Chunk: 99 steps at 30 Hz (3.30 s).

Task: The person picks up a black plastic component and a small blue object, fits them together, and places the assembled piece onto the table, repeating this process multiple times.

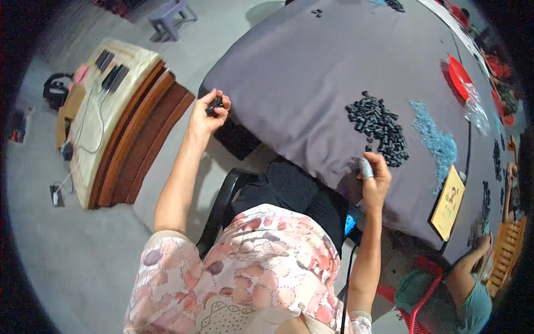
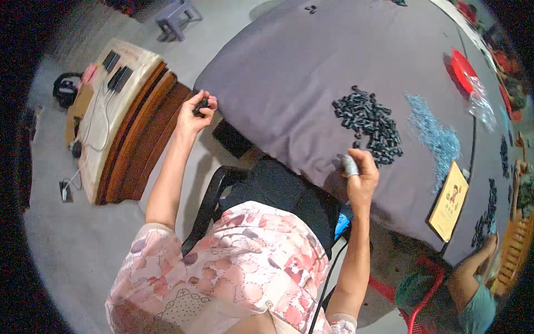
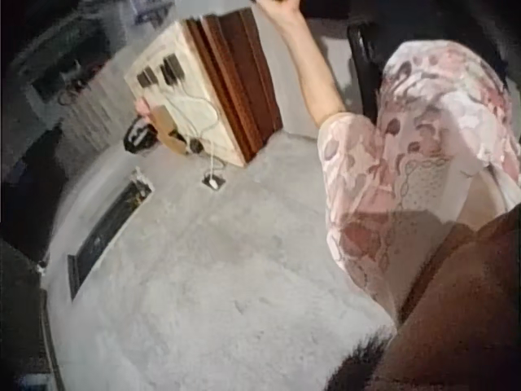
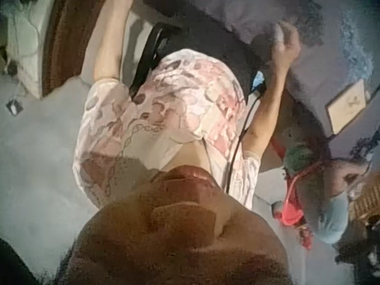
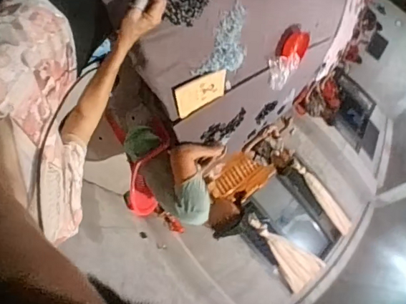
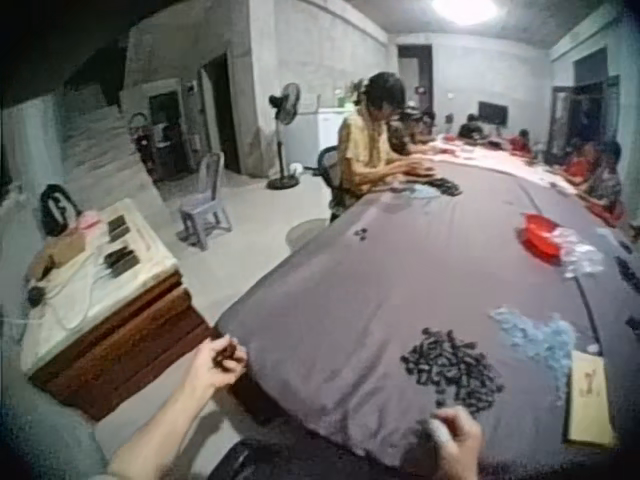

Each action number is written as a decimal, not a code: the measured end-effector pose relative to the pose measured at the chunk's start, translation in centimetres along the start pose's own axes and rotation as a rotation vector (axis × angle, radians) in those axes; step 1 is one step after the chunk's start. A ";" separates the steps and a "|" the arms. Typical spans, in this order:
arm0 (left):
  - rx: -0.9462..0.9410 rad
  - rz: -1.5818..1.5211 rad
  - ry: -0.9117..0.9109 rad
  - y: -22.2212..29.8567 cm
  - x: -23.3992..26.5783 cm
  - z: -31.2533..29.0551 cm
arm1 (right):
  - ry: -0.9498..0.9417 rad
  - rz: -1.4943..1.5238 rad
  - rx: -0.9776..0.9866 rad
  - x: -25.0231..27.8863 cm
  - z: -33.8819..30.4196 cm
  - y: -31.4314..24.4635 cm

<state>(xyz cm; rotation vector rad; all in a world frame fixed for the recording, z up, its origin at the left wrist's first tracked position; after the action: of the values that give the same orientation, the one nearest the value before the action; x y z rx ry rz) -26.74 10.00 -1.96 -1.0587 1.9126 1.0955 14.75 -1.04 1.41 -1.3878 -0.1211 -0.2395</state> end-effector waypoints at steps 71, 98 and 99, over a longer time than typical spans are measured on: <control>-0.894 1.660 -0.686 -24.5 -16.3 0.7 | 0.329 -0.742 -0.161 14.5 9.3 3.6; -0.767 1.448 -0.941 -27.2 -18.7 -3.3 | 0.120 -0.113 -0.161 7.4 0.2 -1.4; -0.767 1.449 -0.942 -27.7 -18.7 -3.7 | 0.108 -0.034 -0.178 6.6 -0.1 -1.5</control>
<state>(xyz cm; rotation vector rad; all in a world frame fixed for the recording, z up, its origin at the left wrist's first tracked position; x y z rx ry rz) 5.35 3.79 5.96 0.8170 1.2016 2.5545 20.79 -2.02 4.33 -1.5468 -0.0342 -0.3603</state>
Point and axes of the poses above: each hand's wrist, its own z-axis towards the middle knuckle, its own x-axis out of the back of the hand, y = z × x, the point moved 6 cm from there along z, towards the middle knuckle, and after that the axes turned 8 degrees about -y, right-handed, at the moved point
